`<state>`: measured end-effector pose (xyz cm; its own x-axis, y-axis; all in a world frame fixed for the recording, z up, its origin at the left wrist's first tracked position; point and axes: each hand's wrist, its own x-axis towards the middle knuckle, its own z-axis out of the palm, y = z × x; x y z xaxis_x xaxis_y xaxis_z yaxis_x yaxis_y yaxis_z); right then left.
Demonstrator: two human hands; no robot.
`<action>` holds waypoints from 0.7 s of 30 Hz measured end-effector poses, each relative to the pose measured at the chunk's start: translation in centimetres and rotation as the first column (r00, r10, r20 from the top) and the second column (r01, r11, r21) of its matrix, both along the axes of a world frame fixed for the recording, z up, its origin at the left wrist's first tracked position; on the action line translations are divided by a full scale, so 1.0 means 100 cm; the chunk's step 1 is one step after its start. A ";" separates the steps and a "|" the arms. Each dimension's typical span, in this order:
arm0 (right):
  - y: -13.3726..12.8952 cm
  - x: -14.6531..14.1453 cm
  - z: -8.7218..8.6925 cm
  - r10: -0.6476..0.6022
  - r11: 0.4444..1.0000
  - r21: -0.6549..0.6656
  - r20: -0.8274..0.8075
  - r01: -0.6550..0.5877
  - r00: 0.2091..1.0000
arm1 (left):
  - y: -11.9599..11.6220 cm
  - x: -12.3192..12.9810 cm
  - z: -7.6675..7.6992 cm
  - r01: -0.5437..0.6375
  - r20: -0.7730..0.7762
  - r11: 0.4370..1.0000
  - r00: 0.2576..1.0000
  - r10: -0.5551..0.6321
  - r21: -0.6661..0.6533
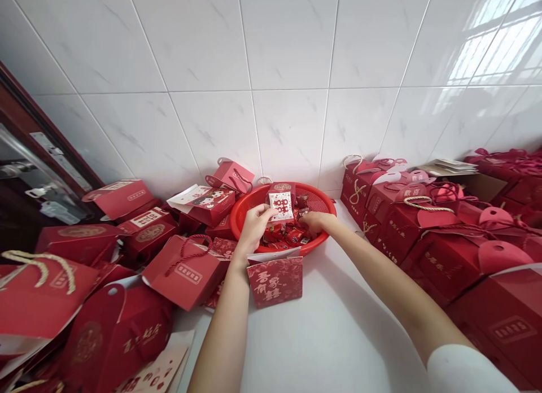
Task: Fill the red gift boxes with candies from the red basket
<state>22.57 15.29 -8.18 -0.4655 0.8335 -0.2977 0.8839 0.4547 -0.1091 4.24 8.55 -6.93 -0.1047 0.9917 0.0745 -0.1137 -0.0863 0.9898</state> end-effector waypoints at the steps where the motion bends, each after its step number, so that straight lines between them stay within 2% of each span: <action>1: 0.000 0.000 0.000 0.003 1.000 -0.002 -0.004 -0.003 1.000 | 0.000 0.000 0.000 -0.003 -0.001 1.000 1.000 0.003 0.001; 5: 0.002 0.002 -0.003 -0.006 1.000 -0.003 -0.045 0.006 0.999 | -0.001 0.001 0.002 -0.003 -0.005 1.000 1.000 0.003 -0.005; 9: 0.005 0.006 -0.005 -0.037 0.999 0.031 -0.156 0.042 0.987 | -0.001 0.001 0.001 0.004 0.002 1.000 1.000 -0.004 0.011; 14: 0.006 0.009 -0.004 -0.045 0.992 0.096 -0.364 0.085 0.930 | 0.001 -0.002 -0.002 -0.003 0.034 1.000 0.999 0.003 0.020; 21: 0.011 0.011 -0.008 -0.050 0.982 0.131 -0.524 0.138 0.850 | 0.003 -0.003 -0.004 -0.053 0.037 0.997 0.998 0.050 0.063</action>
<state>23.63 16.36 -8.96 -0.4317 0.8962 0.1025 0.7588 0.4222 -0.4960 3.93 8.85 -7.33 -0.1593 0.9782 0.1333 -0.1423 -0.1564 0.9774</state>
